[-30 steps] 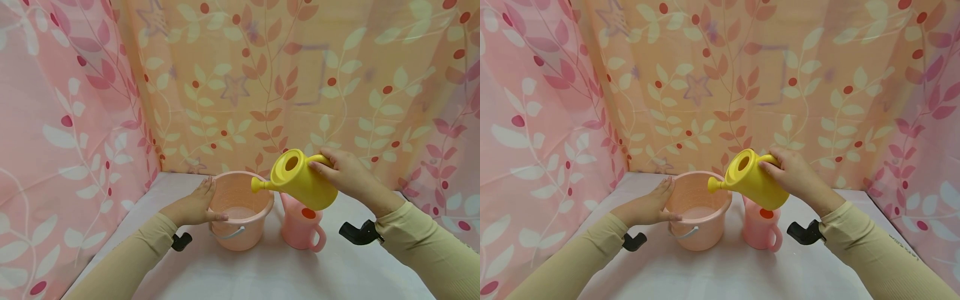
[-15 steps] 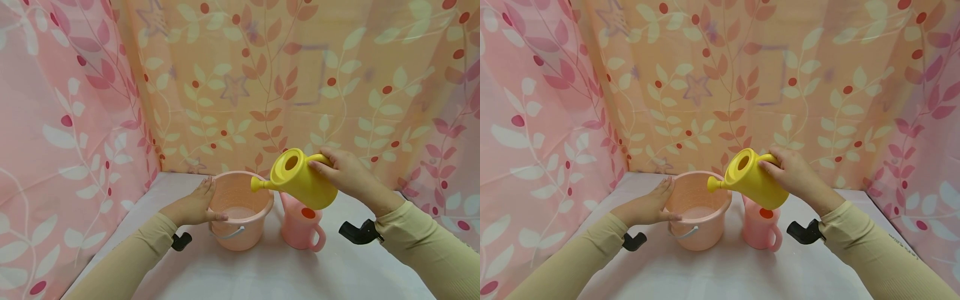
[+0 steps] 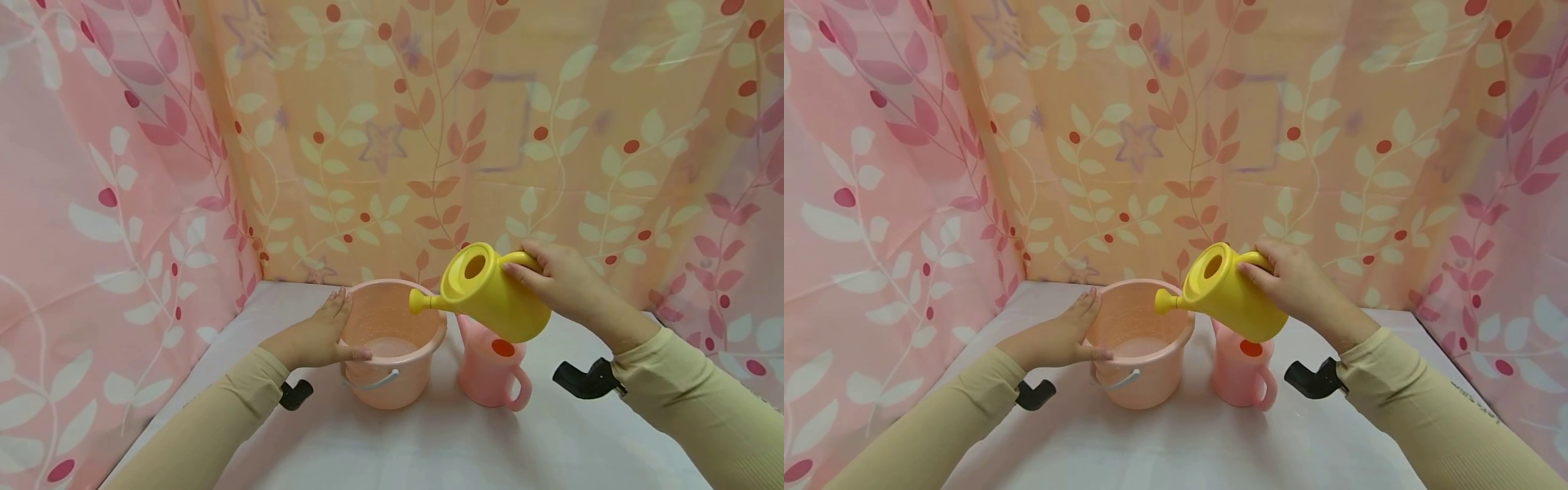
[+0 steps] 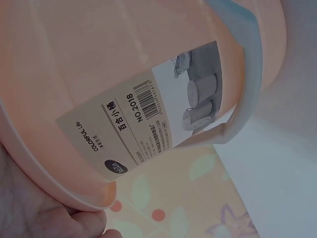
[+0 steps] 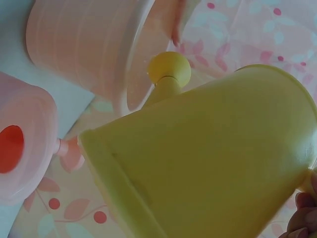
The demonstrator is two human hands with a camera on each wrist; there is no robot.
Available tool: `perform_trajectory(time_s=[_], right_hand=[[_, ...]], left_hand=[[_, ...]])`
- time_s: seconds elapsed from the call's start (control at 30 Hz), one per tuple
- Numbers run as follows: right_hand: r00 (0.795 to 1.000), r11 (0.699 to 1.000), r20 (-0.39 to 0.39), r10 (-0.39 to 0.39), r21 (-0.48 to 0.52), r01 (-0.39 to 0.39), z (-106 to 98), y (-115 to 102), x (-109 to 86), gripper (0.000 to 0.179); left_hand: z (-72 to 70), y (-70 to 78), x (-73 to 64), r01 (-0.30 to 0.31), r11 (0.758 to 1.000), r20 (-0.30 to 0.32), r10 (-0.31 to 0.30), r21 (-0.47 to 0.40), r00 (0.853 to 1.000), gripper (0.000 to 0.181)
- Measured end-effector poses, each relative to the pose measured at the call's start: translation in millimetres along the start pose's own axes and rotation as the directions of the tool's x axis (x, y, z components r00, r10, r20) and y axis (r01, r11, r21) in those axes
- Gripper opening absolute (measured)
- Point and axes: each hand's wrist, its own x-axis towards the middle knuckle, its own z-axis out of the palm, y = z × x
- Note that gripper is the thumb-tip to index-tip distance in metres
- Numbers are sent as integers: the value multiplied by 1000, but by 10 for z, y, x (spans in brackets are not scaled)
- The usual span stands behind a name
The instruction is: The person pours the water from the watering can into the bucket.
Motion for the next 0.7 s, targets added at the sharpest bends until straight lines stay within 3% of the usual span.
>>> perform_trajectory(time_s=[0.7], right_hand=[[1000, 1000, -2, -15, 5, 15, 14, 7, 11, 25]], left_hand=[[13, -25, 7, 13, 1000, 2, -13, -6, 1000, 120]])
